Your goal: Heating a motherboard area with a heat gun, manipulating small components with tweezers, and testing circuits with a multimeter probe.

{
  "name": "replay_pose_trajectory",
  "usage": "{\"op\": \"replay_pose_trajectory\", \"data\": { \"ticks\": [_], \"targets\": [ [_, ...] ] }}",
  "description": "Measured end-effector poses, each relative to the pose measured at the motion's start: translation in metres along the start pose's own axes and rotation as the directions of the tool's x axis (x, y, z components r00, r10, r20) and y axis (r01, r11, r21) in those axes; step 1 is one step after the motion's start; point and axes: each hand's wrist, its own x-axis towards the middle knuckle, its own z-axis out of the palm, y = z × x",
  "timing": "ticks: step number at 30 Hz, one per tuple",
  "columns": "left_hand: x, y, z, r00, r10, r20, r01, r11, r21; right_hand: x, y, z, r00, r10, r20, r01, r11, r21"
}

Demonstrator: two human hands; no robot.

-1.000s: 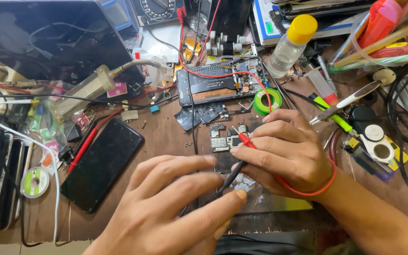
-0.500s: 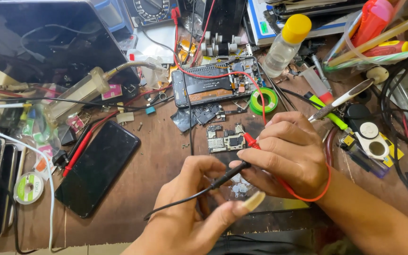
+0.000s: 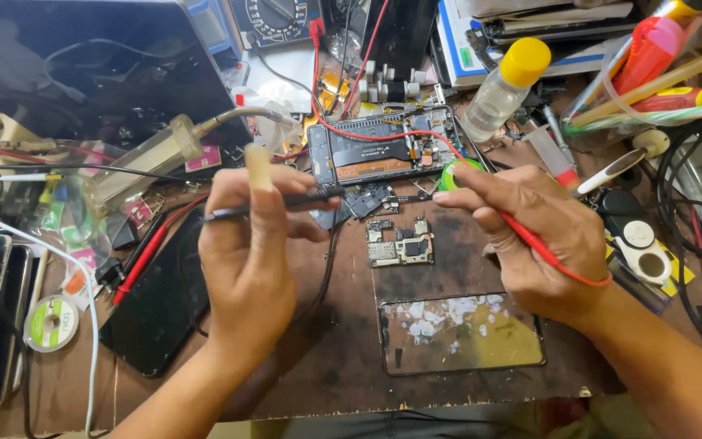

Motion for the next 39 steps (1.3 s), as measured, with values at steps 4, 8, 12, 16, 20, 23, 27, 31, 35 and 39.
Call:
{"op": "replay_pose_trajectory", "data": {
  "ticks": [4,8,12,16,20,23,27,31,35,39],
  "targets": [
    [0.021,-0.012,-0.008,0.993,-0.018,-0.121,0.018,1.000,-0.002,0.018,0.003,-0.006,0.985,-0.003,0.170,0.015,0.997,-0.074],
    [0.016,-0.035,-0.010,0.995,-0.035,-0.091,0.027,0.996,-0.087,0.033,-0.014,0.008,0.978,-0.076,0.193,0.097,0.990,-0.102],
    [0.007,-0.029,-0.014,0.992,-0.125,-0.012,0.125,0.992,-0.001,0.019,-0.015,0.020,0.989,0.073,0.125,-0.069,0.997,-0.038],
    [0.009,-0.006,-0.001,0.974,-0.227,-0.001,0.223,0.957,0.185,0.014,-0.005,0.018,0.982,0.108,0.156,-0.115,0.993,0.040],
    [0.004,-0.008,-0.003,0.969,-0.246,0.013,0.215,0.871,0.441,0.019,0.003,0.020,0.976,0.030,0.217,-0.045,0.997,0.065],
    [0.004,-0.010,-0.007,0.960,-0.269,0.081,0.202,0.861,0.466,0.020,0.006,0.019,0.977,0.069,0.200,-0.085,0.994,0.072],
    [0.003,-0.009,-0.008,0.942,-0.309,0.131,0.197,0.824,0.531,0.017,0.008,0.018,0.970,0.109,0.217,-0.123,0.991,0.050],
    [0.004,-0.011,-0.003,0.951,-0.204,0.233,0.052,0.847,0.529,0.019,0.010,0.017,0.968,0.063,0.242,-0.080,0.995,0.060],
    [0.004,-0.016,0.000,0.930,-0.234,0.284,0.060,0.857,0.512,0.017,0.012,0.017,0.970,0.048,0.239,-0.061,0.997,0.051],
    [0.003,-0.017,0.002,0.927,-0.232,0.294,0.052,0.857,0.513,0.014,0.014,0.018,0.967,0.044,0.252,-0.057,0.997,0.046]
  ]
}}
